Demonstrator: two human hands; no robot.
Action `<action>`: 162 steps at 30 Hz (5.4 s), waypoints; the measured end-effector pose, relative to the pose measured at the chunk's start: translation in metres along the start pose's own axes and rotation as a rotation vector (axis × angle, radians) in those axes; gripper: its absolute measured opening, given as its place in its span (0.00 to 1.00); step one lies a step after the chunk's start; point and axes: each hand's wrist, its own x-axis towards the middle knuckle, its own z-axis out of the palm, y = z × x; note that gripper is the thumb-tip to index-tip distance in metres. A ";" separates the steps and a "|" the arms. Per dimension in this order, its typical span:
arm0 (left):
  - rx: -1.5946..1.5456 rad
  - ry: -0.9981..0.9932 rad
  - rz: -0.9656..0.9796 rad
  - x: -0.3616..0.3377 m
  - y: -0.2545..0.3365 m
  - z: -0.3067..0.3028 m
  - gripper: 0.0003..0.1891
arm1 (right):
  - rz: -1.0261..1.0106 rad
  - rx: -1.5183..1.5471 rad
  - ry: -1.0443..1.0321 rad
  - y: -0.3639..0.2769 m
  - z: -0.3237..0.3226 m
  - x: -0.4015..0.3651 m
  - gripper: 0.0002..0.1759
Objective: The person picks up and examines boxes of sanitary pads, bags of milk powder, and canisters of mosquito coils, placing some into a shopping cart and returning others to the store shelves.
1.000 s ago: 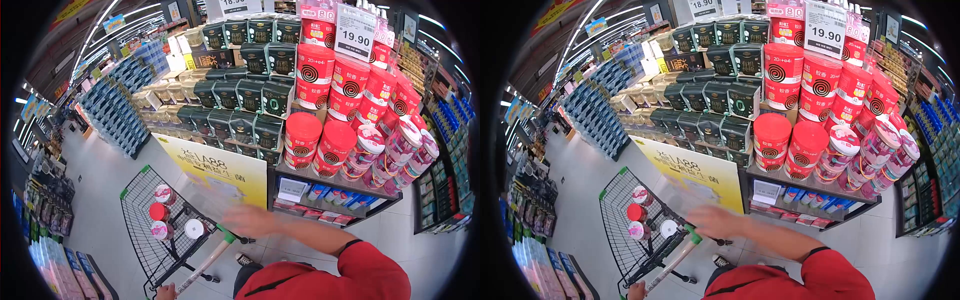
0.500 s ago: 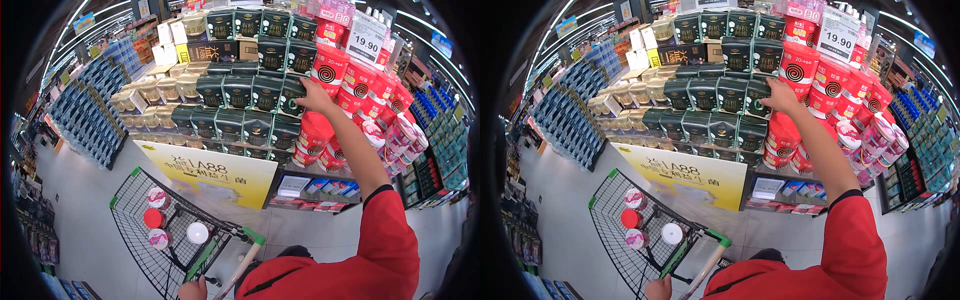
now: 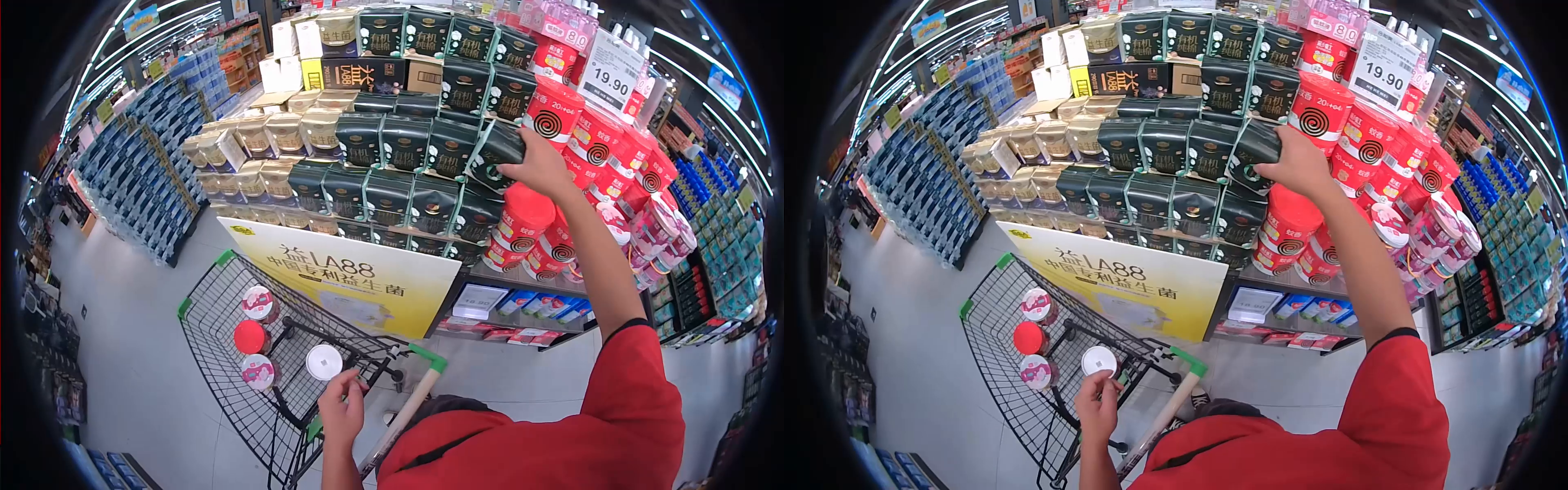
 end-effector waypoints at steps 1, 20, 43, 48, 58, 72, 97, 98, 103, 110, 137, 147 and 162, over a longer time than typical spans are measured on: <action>-0.081 0.005 -0.003 0.003 -0.009 0.002 0.09 | 0.001 0.133 0.017 -0.003 -0.005 -0.009 0.44; -0.661 -0.015 -0.216 0.028 -0.035 0.001 0.46 | 0.072 1.614 -1.100 -0.182 0.197 -0.190 0.35; 0.130 0.185 -0.506 0.050 -0.072 -0.117 0.38 | -0.843 0.536 -1.008 -0.150 0.186 -0.242 0.22; 0.386 0.105 -0.739 0.056 -0.182 -0.161 0.38 | -0.875 0.661 -0.856 -0.152 0.189 -0.246 0.16; 0.964 -0.081 -0.619 0.033 -0.294 -0.174 0.44 | -0.825 0.761 -0.764 -0.144 0.195 -0.257 0.12; -0.053 0.229 -0.212 0.043 0.003 -0.043 0.18 | -0.469 0.591 0.196 -0.059 0.105 -0.054 0.17; -0.054 0.174 -0.215 0.021 -0.055 -0.025 0.20 | -0.116 0.777 -0.086 -0.055 0.045 -0.020 0.36; -0.106 0.147 -0.207 0.020 -0.054 -0.026 0.19 | -0.137 1.008 -0.208 -0.066 0.049 -0.033 0.34; -0.507 0.028 -0.234 0.019 -0.049 -0.027 0.28 | -0.025 1.430 -0.796 -0.129 0.118 -0.090 0.33; -0.763 -0.047 -0.212 0.022 -0.040 -0.019 0.52 | 0.063 1.476 -1.058 -0.209 0.210 -0.164 0.25; 0.387 0.074 -0.622 0.035 -0.114 -0.132 0.39 | -0.636 0.739 -1.038 -0.209 0.251 -0.231 0.21; 0.497 0.088 -0.810 0.032 -0.266 -0.156 0.29 | -0.719 0.548 -1.040 -0.212 0.248 -0.251 0.16; 0.323 0.109 -0.630 -0.028 -0.119 -0.128 0.36 | -0.767 0.634 -0.451 -0.153 0.179 -0.241 0.28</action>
